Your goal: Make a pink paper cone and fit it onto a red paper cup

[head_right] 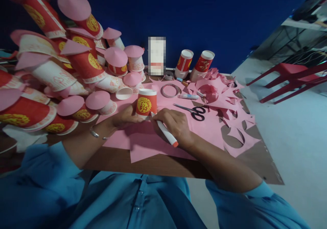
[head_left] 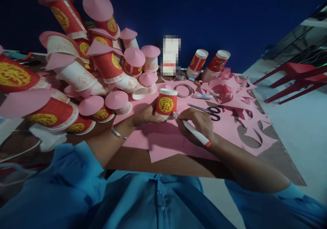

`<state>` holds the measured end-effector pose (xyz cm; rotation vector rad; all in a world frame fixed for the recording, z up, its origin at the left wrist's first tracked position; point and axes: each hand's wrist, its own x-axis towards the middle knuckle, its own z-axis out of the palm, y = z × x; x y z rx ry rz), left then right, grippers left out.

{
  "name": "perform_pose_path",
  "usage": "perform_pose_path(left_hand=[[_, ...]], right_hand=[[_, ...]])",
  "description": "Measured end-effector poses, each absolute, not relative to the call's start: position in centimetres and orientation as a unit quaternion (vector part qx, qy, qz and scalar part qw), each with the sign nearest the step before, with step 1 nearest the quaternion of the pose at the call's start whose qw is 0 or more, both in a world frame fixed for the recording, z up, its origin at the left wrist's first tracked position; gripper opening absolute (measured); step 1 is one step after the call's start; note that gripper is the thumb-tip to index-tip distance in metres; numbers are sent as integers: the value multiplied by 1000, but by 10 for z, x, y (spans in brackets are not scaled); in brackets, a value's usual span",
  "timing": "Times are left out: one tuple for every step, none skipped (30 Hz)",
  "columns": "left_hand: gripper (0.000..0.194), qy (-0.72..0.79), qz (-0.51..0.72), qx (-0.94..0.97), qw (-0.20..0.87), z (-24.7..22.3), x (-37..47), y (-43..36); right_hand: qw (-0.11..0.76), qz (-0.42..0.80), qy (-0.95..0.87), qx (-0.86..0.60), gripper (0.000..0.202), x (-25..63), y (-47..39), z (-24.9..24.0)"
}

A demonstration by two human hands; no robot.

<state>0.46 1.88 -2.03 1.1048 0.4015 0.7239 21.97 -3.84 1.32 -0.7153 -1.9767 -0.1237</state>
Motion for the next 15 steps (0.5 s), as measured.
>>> perform_pose_path(left_hand=[[62, 188, 335, 510, 770, -20, 5, 19], [62, 191, 335, 509, 769, -19, 5, 18], [62, 195, 335, 508, 769, -18, 5, 18], [61, 197, 335, 507, 769, -17, 5, 18], [61, 199, 334, 505, 770, -16, 5, 18], [60, 199, 332, 504, 772, -16, 5, 17], [58, 199, 332, 503, 772, -15, 5, 17], [56, 199, 334, 503, 772, -15, 5, 17], [55, 198, 336, 502, 772, -14, 6, 17], [54, 199, 337, 502, 771, -14, 6, 17], [54, 199, 339, 503, 770, -15, 6, 17], [55, 201, 340, 504, 768, -15, 6, 17], [56, 201, 340, 505, 767, -16, 6, 18], [57, 203, 339, 507, 766, -17, 6, 18], [58, 203, 338, 509, 765, -17, 6, 18]], right_hand=[[494, -52, -816, -295, 19, 220, -39, 13], [493, -52, -816, -296, 19, 219, -39, 13], [493, -52, -816, -298, 18, 219, -39, 13], [494, -53, -815, -299, 18, 219, -39, 13], [494, -54, -814, -300, 18, 219, -39, 13], [495, -55, -814, -299, 18, 219, -39, 13], [495, -56, -814, -297, 18, 219, -39, 12], [496, -56, -815, -295, 18, 219, -39, 12], [496, -56, -816, -293, 18, 219, -38, 12], [496, -56, -816, -292, 18, 219, -38, 12], [496, -57, -816, -290, 18, 219, -38, 12], [495, -58, -817, -289, 18, 219, -38, 12], [493, -59, -819, -289, 18, 219, -38, 12], [490, -60, -820, -290, 17, 219, -38, 13], [488, -62, -821, -290, 17, 219, -38, 13]])
